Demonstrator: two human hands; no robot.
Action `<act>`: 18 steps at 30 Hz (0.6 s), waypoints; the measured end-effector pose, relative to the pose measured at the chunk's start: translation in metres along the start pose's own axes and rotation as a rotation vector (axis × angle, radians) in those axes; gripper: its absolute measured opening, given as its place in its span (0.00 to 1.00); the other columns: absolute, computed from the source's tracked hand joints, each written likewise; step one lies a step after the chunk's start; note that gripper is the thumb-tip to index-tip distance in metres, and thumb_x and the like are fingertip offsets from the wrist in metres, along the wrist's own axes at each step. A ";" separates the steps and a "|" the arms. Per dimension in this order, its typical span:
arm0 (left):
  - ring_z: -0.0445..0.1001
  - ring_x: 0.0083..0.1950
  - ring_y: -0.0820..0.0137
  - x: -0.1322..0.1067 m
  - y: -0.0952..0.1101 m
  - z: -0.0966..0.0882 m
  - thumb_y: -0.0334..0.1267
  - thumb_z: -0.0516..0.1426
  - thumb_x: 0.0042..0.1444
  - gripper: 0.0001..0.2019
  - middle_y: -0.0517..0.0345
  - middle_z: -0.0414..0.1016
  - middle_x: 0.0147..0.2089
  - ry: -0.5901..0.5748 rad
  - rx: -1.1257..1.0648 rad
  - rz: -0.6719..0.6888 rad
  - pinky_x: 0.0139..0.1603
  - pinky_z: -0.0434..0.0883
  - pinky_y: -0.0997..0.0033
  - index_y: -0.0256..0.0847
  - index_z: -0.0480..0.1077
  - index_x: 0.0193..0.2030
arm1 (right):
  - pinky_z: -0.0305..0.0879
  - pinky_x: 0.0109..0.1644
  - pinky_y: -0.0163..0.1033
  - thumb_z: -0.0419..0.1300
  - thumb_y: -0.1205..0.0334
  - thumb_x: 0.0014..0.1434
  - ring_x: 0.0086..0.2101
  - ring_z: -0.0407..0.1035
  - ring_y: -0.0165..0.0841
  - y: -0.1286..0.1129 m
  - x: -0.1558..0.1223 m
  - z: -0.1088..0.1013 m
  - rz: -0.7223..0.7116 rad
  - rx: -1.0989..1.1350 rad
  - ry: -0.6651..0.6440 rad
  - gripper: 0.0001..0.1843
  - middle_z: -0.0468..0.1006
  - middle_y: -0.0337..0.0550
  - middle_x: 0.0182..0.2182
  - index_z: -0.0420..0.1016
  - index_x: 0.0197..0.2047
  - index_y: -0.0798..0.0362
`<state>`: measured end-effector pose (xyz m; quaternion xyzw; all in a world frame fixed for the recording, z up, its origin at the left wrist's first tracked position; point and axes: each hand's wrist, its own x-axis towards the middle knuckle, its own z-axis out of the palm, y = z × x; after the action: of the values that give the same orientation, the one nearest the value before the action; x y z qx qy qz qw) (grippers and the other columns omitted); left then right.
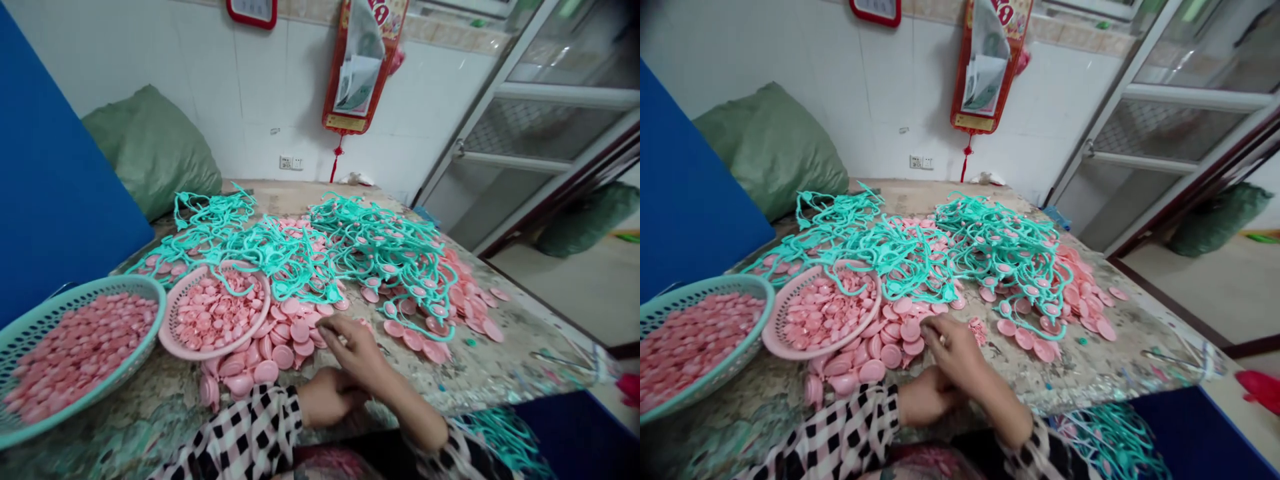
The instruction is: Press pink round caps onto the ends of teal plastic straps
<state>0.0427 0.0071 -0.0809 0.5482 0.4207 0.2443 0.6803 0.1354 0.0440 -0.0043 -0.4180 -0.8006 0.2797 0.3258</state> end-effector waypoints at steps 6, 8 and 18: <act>0.68 0.22 0.72 -0.001 0.001 -0.002 0.34 0.51 0.53 0.07 0.64 0.64 0.20 -0.160 -0.043 -0.065 0.29 0.69 0.67 0.37 0.69 0.35 | 0.65 0.37 0.36 0.52 0.62 0.58 0.33 0.72 0.34 0.038 0.068 -0.006 0.254 -0.021 0.092 0.12 0.79 0.43 0.31 0.76 0.37 0.54; 0.67 0.22 0.73 0.002 0.000 -0.003 0.33 0.51 0.53 0.07 0.64 0.64 0.20 -0.172 -0.055 -0.069 0.30 0.68 0.67 0.39 0.69 0.35 | 0.64 0.35 0.35 0.51 0.61 0.58 0.32 0.71 0.34 0.046 0.091 -0.006 0.307 -0.050 0.136 0.13 0.79 0.44 0.32 0.75 0.39 0.56; 0.66 0.23 0.72 0.003 -0.009 -0.002 0.42 0.55 0.49 0.08 0.63 0.65 0.22 -0.191 -0.059 -0.075 0.30 0.68 0.66 0.42 0.70 0.34 | 0.59 0.33 0.38 0.59 0.53 0.52 0.33 0.71 0.40 0.053 0.173 0.008 0.510 -0.308 0.096 0.13 0.78 0.50 0.30 0.76 0.31 0.55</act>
<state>0.0416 0.0078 -0.0909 0.5326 0.3667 0.1776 0.7419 0.0797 0.2160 0.0019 -0.6627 -0.6864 0.2080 0.2153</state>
